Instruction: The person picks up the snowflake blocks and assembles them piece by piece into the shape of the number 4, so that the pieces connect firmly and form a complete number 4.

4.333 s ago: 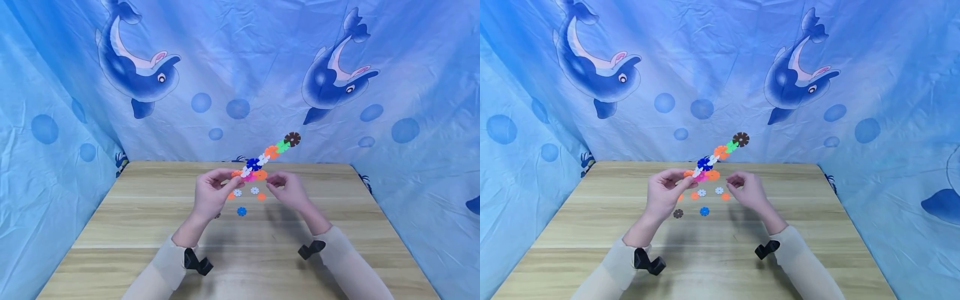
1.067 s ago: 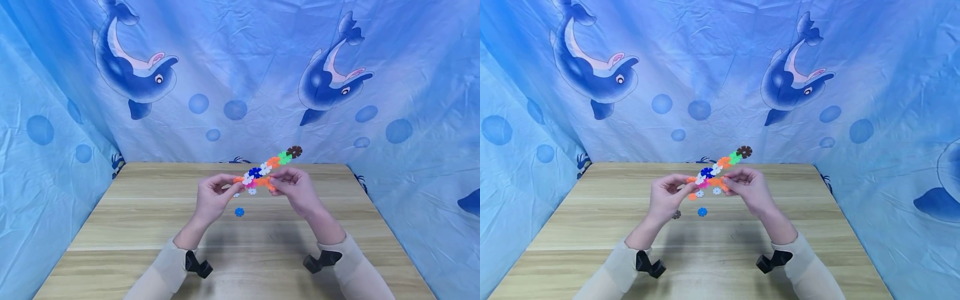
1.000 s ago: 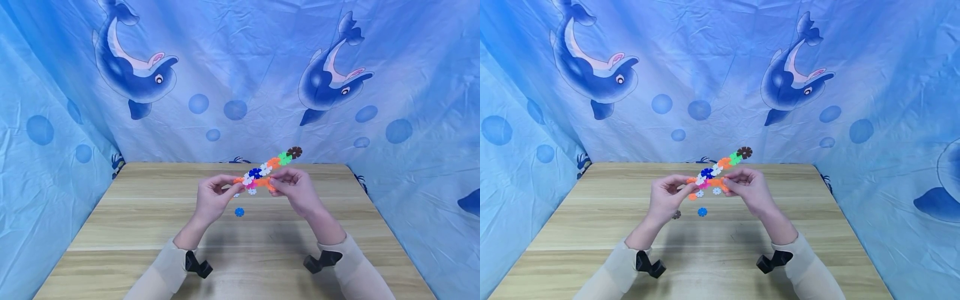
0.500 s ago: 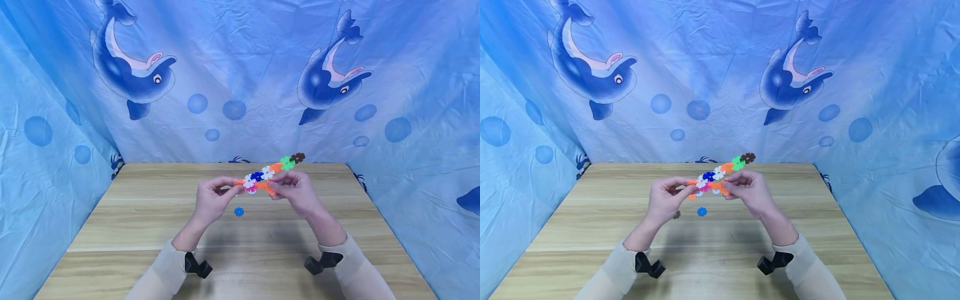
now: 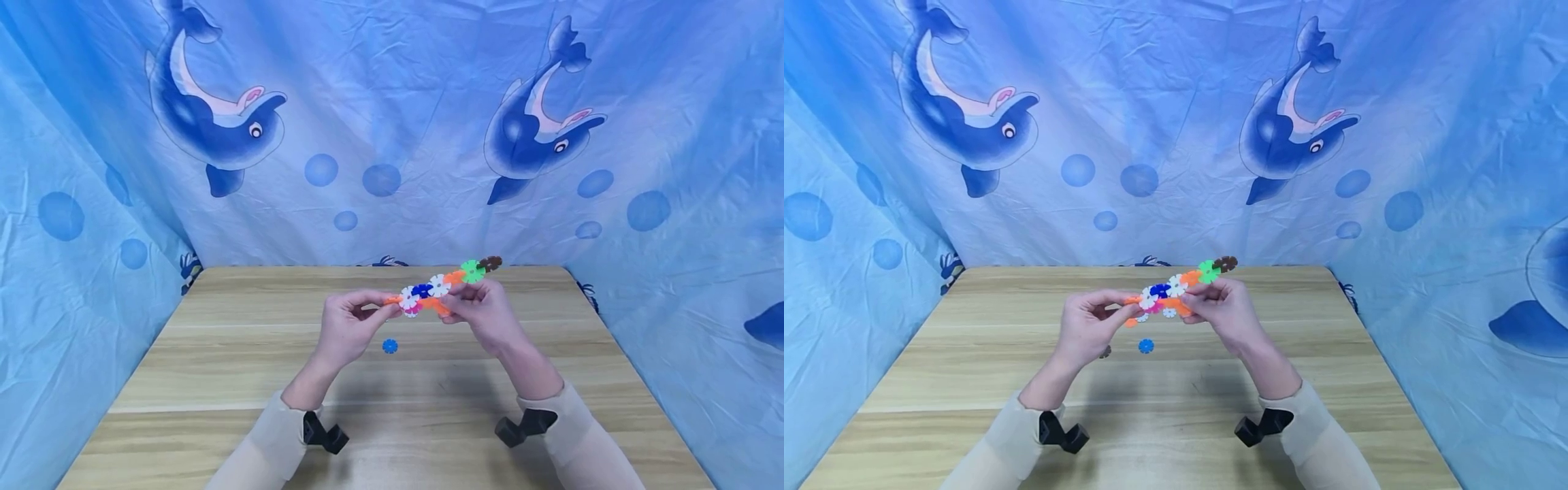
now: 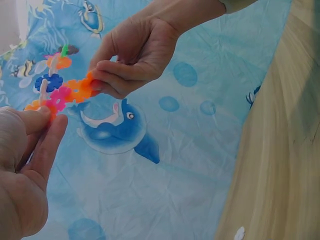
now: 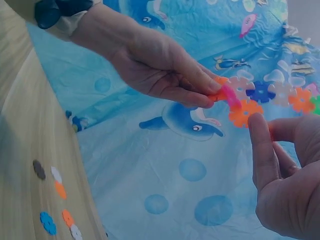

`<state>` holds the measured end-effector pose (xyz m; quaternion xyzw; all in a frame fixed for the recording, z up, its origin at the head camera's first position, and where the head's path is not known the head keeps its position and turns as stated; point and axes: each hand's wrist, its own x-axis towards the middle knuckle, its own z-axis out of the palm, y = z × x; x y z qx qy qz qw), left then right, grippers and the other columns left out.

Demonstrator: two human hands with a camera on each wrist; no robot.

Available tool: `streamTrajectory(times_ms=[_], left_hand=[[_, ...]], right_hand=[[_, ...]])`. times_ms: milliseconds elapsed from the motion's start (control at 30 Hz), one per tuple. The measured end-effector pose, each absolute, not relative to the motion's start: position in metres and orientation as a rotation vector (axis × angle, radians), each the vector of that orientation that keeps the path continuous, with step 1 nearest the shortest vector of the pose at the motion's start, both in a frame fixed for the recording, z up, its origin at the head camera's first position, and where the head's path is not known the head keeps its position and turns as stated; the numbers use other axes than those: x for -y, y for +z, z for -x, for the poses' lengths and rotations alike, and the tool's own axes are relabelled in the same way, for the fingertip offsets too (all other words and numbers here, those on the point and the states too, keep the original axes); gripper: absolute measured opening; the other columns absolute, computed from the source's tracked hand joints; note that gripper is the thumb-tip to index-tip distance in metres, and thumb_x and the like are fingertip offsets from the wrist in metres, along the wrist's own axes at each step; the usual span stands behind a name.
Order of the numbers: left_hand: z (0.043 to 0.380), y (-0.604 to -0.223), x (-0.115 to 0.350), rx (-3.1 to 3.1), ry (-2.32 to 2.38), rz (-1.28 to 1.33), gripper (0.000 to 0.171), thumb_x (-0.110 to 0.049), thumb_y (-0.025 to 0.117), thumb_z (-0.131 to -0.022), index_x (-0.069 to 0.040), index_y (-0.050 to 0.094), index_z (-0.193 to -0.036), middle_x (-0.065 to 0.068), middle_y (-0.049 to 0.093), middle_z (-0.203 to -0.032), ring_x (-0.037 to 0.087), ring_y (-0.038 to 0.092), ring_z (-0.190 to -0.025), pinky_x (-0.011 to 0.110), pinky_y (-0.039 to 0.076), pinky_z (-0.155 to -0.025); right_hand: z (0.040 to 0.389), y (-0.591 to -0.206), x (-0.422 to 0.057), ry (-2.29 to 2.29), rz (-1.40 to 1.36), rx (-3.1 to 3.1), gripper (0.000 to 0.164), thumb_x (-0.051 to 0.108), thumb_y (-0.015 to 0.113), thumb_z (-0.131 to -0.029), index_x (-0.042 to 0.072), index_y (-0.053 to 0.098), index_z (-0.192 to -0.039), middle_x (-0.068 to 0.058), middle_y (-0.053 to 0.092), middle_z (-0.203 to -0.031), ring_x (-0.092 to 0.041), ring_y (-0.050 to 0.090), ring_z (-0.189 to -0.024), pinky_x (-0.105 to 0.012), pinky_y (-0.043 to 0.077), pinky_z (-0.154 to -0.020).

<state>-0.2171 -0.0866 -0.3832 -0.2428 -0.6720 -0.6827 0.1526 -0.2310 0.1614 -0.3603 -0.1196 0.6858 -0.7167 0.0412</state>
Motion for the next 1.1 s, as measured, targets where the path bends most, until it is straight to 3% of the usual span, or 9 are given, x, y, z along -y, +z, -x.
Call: streamTrajectory(times_ms=[167,400,467,533,667,800,900,1100], left_hand=[[0.217,-0.385,0.085,1.895,-1.968,0.703,0.015,0.008,0.079,-0.090,0.009,0.079,-0.105,0.029,0.079,-0.105,0.009,0.082,-0.087,0.031,0.067,-0.078],[0.219,-0.382,0.086,1.865,-1.966,0.695,0.015,0.007,0.078,-0.091,0.010,0.078,-0.106,0.029,0.078,-0.102,0.009,0.082,-0.087,0.031,0.067,-0.078],[0.219,-0.381,0.087,1.854,-1.974,0.692,0.015,0.007,0.078,-0.091,0.010,0.078,-0.106,0.023,0.080,-0.101,0.010,0.082,-0.087,0.028,0.067,-0.075],[0.218,-0.379,0.088,1.839,-1.986,0.686,0.015,0.007,0.078,-0.091,0.010,0.078,-0.105,0.012,0.082,-0.099,0.011,0.082,-0.085,0.026,0.066,-0.071],[0.216,-0.375,0.092,1.792,-2.007,0.680,0.015,0.009,0.078,-0.091,0.013,0.076,-0.105,-0.007,0.080,-0.094,0.012,0.082,-0.083,0.025,0.065,-0.066],[0.214,-0.371,0.094,1.754,-2.022,0.695,0.017,0.009,0.078,-0.090,0.016,0.074,-0.105,-0.010,0.080,-0.095,0.012,0.082,-0.085,0.029,0.067,-0.070],[0.213,-0.369,0.095,1.736,-2.040,0.700,0.018,0.011,0.077,-0.090,0.018,0.073,-0.105,-0.009,0.081,-0.096,0.012,0.082,-0.086,0.031,0.067,-0.072],[0.209,-0.366,0.097,1.744,-2.042,0.688,0.019,0.005,0.080,-0.091,0.017,0.074,-0.105,-0.008,0.080,-0.094,0.013,0.082,-0.087,0.029,0.067,-0.071]], right_hand=[[0.233,-0.358,-0.161,-2.179,0.339,-2.127,0.026,-0.009,0.069,-0.097,0.016,0.075,-0.092,0.002,0.073,-0.086,-0.013,0.076,-0.080,-0.030,0.068,-0.074],[0.234,-0.352,-0.161,-2.164,0.394,-2.186,0.012,-0.002,0.070,-0.099,0.008,0.074,-0.103,0.003,0.074,-0.089,-0.012,0.077,-0.083,-0.031,0.068,-0.077],[0.234,-0.352,-0.162,-2.149,0.416,-2.207,0.007,0.004,0.067,-0.103,0.005,0.074,-0.107,0.004,0.073,-0.089,-0.012,0.076,-0.082,-0.031,0.068,-0.077],[0.235,-0.355,-0.162,-2.151,0.437,-2.211,0.014,0.008,0.064,-0.106,-0.001,0.072,-0.113,0.003,0.072,-0.092,-0.013,0.075,-0.080,-0.032,0.068,-0.078],[0.244,-0.369,-0.159,-2.079,0.487,-2.280,0.021,0.002,0.065,-0.104,-0.010,0.070,-0.120,-0.005,0.076,-0.098,-0.016,0.077,-0.078,-0.035,0.069,-0.078],[0.253,-0.391,-0.152,-1.814,0.530,-2.496,0.020,0.006,0.075,-0.098,0.000,0.076,-0.116,-0.012,0.080,-0.098,-0.020,0.079,-0.082,-0.032,0.068,-0.077],[0.259,-0.407,-0.144,-1.562,0.611,-2.667,0.016,0.013,0.080,-0.096,0.010,0.080,-0.111,-0.008,0.081,-0.099,-0.019,0.079,-0.087,-0.028,0.067,-0.077],[0.268,-0.440,-0.126,-1.202,0.758,-2.806,0.014,0.012,0.078,-0.096,0.013,0.080,-0.110,-0.003,0.081,-0.104,-0.014,0.077,-0.093,-0.027,0.067,-0.081]])
